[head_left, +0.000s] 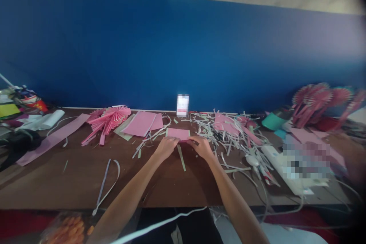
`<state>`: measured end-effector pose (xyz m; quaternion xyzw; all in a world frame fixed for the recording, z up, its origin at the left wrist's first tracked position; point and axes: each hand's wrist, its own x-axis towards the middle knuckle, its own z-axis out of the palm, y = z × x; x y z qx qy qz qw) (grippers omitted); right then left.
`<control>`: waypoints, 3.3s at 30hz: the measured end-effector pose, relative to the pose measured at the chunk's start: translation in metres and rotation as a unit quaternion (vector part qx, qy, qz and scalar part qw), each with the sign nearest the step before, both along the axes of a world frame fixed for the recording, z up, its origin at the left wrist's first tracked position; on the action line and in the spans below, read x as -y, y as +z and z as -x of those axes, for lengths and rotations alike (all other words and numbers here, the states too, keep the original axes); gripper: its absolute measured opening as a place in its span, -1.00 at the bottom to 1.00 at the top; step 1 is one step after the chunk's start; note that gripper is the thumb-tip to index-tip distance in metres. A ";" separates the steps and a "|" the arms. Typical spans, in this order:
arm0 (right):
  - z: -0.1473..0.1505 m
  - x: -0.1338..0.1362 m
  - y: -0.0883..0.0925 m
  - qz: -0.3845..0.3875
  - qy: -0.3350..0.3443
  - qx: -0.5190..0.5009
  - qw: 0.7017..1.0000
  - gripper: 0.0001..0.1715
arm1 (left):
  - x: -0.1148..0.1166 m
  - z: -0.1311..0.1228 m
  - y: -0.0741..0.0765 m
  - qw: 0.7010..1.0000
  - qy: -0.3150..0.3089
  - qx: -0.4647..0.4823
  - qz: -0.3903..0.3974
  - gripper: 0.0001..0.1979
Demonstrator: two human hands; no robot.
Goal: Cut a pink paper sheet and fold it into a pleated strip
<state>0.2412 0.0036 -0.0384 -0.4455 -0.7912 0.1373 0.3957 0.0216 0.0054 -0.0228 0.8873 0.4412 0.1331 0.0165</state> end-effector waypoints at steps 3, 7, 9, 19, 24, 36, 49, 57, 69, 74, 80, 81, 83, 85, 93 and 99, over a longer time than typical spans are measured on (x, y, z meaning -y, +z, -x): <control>0.001 0.000 -0.002 -0.030 0.017 0.080 0.996 -0.75 | 0.001 -0.001 0.000 1.000 -0.006 -0.004 0.005 -0.64; 0.003 0.000 -0.007 -0.060 0.020 0.140 0.988 -0.78 | 0.003 -0.004 0.001 0.999 -0.031 0.016 -0.011 -0.70; 0.003 -0.001 -0.009 -0.072 0.004 0.143 0.987 -0.78 | 0.003 -0.005 0.002 0.999 -0.037 0.023 -0.020 -0.73; 0.011 0.004 -0.003 -0.101 0.021 0.218 0.971 -0.73 | 0.002 -0.005 -0.002 0.999 -0.037 0.011 0.003 -0.78; 0.007 0.001 -0.006 -0.106 -0.006 0.244 0.964 -0.74 | 0.000 0.000 0.002 0.998 -0.050 0.031 -0.008 -0.71; 0.000 -0.003 -0.009 -0.071 -0.012 0.226 0.971 -0.73 | -0.005 0.008 0.000 0.997 -0.051 0.047 0.015 -0.57; -0.007 -0.003 -0.005 -0.009 -0.002 0.253 0.967 -0.35 | -0.010 0.022 0.002 0.995 -0.039 0.073 0.054 -0.37; -0.011 -0.004 -0.006 -0.027 -0.023 0.234 0.972 -0.39 | -0.016 0.030 -0.001 0.997 -0.032 0.070 0.024 -0.44; -0.006 -0.002 -0.005 -0.084 -0.016 0.205 0.975 -0.54 | -0.011 0.013 0.000 0.996 -0.033 0.029 -0.074 -0.73; -0.001 0.001 -0.003 -0.096 -0.008 0.140 0.986 -0.63 | -0.005 0.005 -0.001 0.998 -0.039 0.007 -0.048 -0.65; 0.004 0.002 -0.001 -0.102 -0.028 0.102 0.989 -0.74 | -0.003 0.004 0.001 0.998 -0.015 0.014 -0.061 -0.51; 0.004 0.002 -0.001 -0.105 -0.021 0.101 0.989 -0.74 | -0.003 0.004 0.001 0.998 -0.016 0.015 -0.063 -0.50; 0.004 0.002 -0.001 -0.110 -0.009 0.102 0.989 -0.75 | -0.003 0.003 0.001 0.998 -0.017 0.016 -0.063 -0.50; 0.003 0.002 0.000 -0.112 -0.010 0.105 0.988 -0.74 | -0.003 0.002 0.000 0.998 -0.017 0.015 -0.062 -0.52; 0.003 0.000 -0.005 -0.111 -0.020 0.092 0.989 -0.65 | -0.005 0.001 -0.004 0.998 -0.019 0.021 -0.061 -0.55; 0.004 0.003 -0.002 -0.099 -0.017 0.092 0.991 -0.66 | -0.001 -0.002 -0.001 0.998 -0.026 0.031 -0.045 -0.66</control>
